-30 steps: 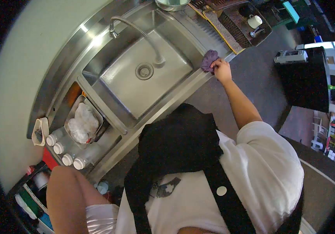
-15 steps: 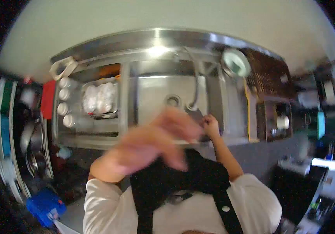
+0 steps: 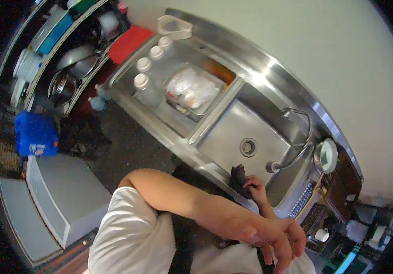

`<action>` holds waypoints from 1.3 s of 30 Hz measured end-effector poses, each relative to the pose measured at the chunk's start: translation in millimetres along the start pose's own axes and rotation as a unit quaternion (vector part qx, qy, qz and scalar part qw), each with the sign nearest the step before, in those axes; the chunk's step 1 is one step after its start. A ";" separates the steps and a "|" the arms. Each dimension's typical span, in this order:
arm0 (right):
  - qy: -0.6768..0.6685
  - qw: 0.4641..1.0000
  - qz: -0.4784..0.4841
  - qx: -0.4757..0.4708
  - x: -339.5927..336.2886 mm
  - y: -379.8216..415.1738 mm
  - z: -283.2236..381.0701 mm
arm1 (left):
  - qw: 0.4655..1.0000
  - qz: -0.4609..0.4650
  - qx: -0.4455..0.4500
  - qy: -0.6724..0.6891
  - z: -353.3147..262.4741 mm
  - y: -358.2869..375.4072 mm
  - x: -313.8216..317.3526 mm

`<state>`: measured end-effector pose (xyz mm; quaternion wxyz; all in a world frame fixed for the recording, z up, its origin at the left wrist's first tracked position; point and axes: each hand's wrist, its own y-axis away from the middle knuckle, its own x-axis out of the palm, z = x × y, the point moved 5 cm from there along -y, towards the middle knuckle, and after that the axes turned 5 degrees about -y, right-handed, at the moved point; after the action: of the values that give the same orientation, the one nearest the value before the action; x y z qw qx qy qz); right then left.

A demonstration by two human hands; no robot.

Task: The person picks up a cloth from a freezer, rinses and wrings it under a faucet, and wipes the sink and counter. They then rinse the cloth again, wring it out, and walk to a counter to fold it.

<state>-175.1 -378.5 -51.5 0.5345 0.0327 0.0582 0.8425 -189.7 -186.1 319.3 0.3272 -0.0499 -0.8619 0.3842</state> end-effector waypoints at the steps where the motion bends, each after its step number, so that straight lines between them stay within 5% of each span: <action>1: 0.050 0.998 0.033 -0.020 23.4 -10.2 8.7 | 1.000 -0.015 0.022 -0.012 -10.8 3.4 2.3; 7: 0.357 0.879 0.243 -0.202 149.0 -76.0 26.8 | 0.996 -0.013 -0.025 0.083 -9.6 41.6 -3.0; 10: 0.370 0.851 0.305 -0.214 195.3 -120.1 57.8 | 0.994 -0.079 0.075 -0.027 -37.5 71.7 7.2; 15: 0.362 0.820 0.354 -0.266 279.4 -200.2 53.2 | 0.989 -0.007 0.107 -0.097 -117.4 133.2 40.0; 31: 0.337 0.820 0.298 -0.353 575.9 -489.9 103.9 | 0.963 -0.105 0.179 -0.171 -332.1 346.1 93.0; 35: 0.352 0.817 0.244 -0.386 630.9 -540.9 115.1 | 0.956 -0.136 0.117 -0.232 -357.6 401.5 104.1; 39: 0.345 0.834 0.208 -0.377 647.7 -578.2 116.0 | 0.873 -0.341 0.072 -0.340 -372.0 483.8 93.2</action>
<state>80.8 458.5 -18.1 0.2624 -0.4527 -0.0911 0.8473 -118.4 418.1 214.6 0.1268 0.4042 -0.8537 0.3028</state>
